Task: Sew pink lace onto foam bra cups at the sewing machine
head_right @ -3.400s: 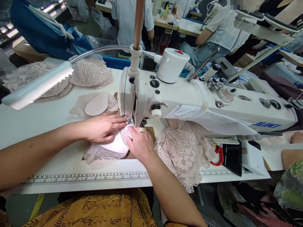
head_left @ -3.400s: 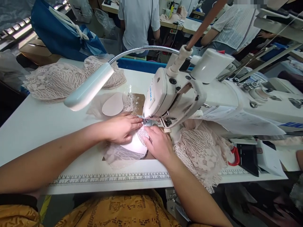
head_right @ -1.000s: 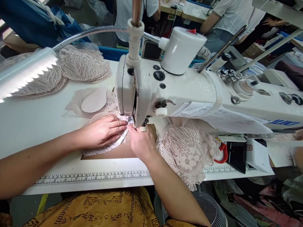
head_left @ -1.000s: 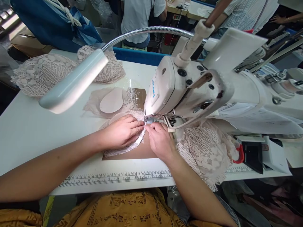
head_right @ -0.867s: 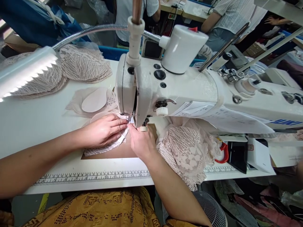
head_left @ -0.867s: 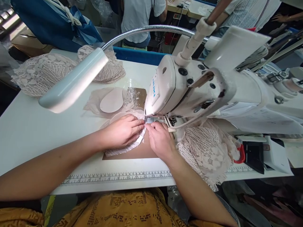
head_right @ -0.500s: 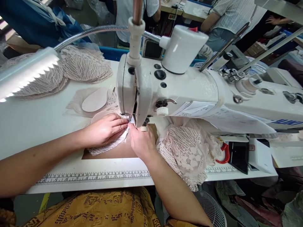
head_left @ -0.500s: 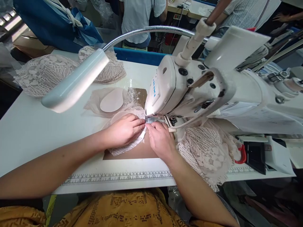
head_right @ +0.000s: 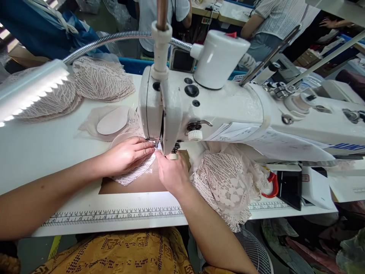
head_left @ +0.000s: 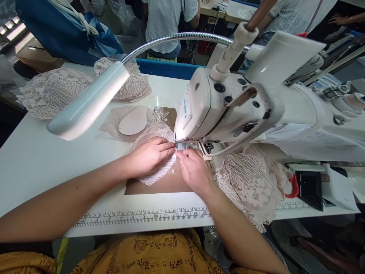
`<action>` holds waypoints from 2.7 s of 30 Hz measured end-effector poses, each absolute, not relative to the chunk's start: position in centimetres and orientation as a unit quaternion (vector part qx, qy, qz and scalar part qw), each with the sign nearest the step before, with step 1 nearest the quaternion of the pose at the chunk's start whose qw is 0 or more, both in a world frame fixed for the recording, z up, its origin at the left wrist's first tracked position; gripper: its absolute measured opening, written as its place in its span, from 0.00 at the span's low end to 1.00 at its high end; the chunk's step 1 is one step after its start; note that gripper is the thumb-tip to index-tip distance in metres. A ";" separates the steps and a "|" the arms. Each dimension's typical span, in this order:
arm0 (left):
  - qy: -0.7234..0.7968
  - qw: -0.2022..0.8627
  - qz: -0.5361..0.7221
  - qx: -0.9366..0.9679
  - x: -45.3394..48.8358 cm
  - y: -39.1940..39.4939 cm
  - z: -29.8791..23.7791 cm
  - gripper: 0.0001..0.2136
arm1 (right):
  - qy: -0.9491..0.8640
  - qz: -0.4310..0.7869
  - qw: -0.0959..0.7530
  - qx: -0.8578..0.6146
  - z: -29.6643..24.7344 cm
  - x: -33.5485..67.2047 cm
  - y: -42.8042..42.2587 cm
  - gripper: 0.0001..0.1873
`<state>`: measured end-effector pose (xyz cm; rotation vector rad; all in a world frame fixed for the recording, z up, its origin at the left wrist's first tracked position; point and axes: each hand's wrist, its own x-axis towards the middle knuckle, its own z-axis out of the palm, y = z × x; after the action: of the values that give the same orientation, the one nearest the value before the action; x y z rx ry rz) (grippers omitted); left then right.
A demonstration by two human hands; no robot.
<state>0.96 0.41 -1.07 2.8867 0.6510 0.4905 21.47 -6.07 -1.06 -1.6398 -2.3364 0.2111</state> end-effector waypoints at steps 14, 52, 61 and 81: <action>0.266 0.045 0.169 0.948 0.3 0.7 -0.9 0.16 | -0.807 0.094 0.158 -0.561 -1.0 21.7 -5.8 0.21; 0.152 0.103 0.089 0.979 -0.9 0.6 -0.2 0.21 | -0.825 0.006 0.031 -0.565 -0.4 21.0 -7.0 0.25; 0.187 0.123 0.103 0.969 -0.8 0.4 -0.5 0.23 | -0.830 0.009 0.069 -0.554 -0.8 21.4 -6.7 0.26; 0.143 0.158 0.144 0.966 -1.3 0.6 -0.2 0.16 | -0.886 0.102 0.108 -0.438 -0.2 22.6 -7.1 0.20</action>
<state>-1.33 0.57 -0.22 2.7644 0.4099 0.4126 22.61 -7.07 -0.20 -1.2896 -2.6081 0.3005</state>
